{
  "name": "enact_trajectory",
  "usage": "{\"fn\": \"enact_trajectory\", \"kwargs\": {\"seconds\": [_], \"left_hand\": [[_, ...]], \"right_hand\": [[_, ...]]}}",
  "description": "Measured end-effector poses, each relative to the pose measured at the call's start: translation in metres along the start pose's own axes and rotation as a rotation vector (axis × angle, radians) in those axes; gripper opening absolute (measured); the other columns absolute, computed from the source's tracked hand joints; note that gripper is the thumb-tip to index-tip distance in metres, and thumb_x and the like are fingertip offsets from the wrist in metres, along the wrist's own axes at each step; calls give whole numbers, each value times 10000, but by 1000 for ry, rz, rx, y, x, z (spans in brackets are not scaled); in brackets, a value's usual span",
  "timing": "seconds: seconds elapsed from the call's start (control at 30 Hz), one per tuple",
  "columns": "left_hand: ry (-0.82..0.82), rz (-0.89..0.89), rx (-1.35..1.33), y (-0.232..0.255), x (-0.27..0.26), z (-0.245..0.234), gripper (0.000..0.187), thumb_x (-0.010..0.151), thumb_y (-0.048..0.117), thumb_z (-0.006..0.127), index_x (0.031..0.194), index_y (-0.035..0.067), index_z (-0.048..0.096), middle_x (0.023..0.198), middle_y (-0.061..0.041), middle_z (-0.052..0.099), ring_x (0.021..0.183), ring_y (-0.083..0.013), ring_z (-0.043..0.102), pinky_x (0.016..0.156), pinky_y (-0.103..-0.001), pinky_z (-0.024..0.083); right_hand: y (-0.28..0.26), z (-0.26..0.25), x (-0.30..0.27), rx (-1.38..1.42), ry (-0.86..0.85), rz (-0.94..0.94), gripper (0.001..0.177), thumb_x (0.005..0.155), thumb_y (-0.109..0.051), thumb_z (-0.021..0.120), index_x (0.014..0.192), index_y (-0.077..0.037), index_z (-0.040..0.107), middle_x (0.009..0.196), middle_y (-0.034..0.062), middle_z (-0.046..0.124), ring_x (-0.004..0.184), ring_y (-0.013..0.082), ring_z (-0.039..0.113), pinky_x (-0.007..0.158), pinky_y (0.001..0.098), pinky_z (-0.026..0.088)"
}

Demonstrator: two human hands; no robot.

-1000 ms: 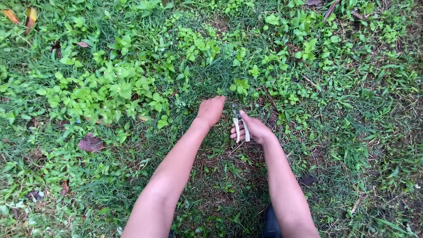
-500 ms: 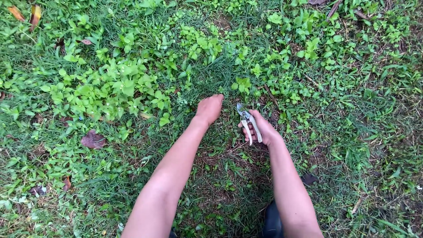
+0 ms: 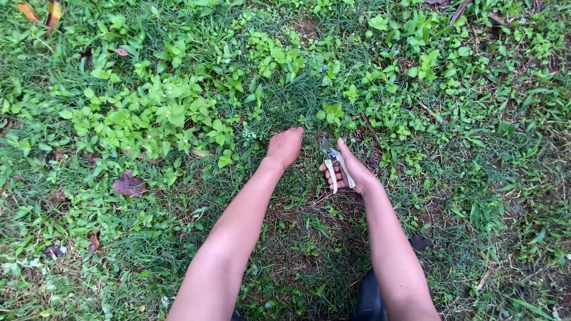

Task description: Picking and trimming small plants and grass from the ground using hands and pruning shears.

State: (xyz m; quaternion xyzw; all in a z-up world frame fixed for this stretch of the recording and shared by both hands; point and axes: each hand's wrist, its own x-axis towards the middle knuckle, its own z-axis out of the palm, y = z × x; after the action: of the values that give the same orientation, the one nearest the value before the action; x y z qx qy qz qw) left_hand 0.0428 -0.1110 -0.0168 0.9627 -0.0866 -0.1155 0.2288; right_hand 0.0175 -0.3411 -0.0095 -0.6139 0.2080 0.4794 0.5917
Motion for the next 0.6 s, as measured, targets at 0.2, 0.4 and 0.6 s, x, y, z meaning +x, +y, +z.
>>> {"fn": "enact_trajectory", "kwargs": {"seconds": [0.2,0.4,0.6], "left_hand": [[-12,-33,-11,-6,1,12,199,966,46,484,1086,50,643,1049,-181,708,978,-368,712,865,-524,558],[-39,-62,-33,-5,-2,10,202,999,63,461,1104,50,633,1050,-177,702,961,-352,718,872,-510,564],[-32,-53,-23,5,-1,-2,214,970,45,470,1112,44,629,1101,-181,694,1011,-376,702,900,-533,544]], "right_hand": [[1,5,-18,158,-152,-58,787,993,-685,299,1161,-36,710,791,36,636,732,194,676,725,420,651],[7,4,-28,-19,-107,-80,581,977,-550,495,1254,-63,649,846,33,659,769,181,695,732,405,636],[-14,16,-13,-109,-130,-11,646,980,-618,456,1217,-67,696,853,42,690,761,163,713,697,340,626]]}}
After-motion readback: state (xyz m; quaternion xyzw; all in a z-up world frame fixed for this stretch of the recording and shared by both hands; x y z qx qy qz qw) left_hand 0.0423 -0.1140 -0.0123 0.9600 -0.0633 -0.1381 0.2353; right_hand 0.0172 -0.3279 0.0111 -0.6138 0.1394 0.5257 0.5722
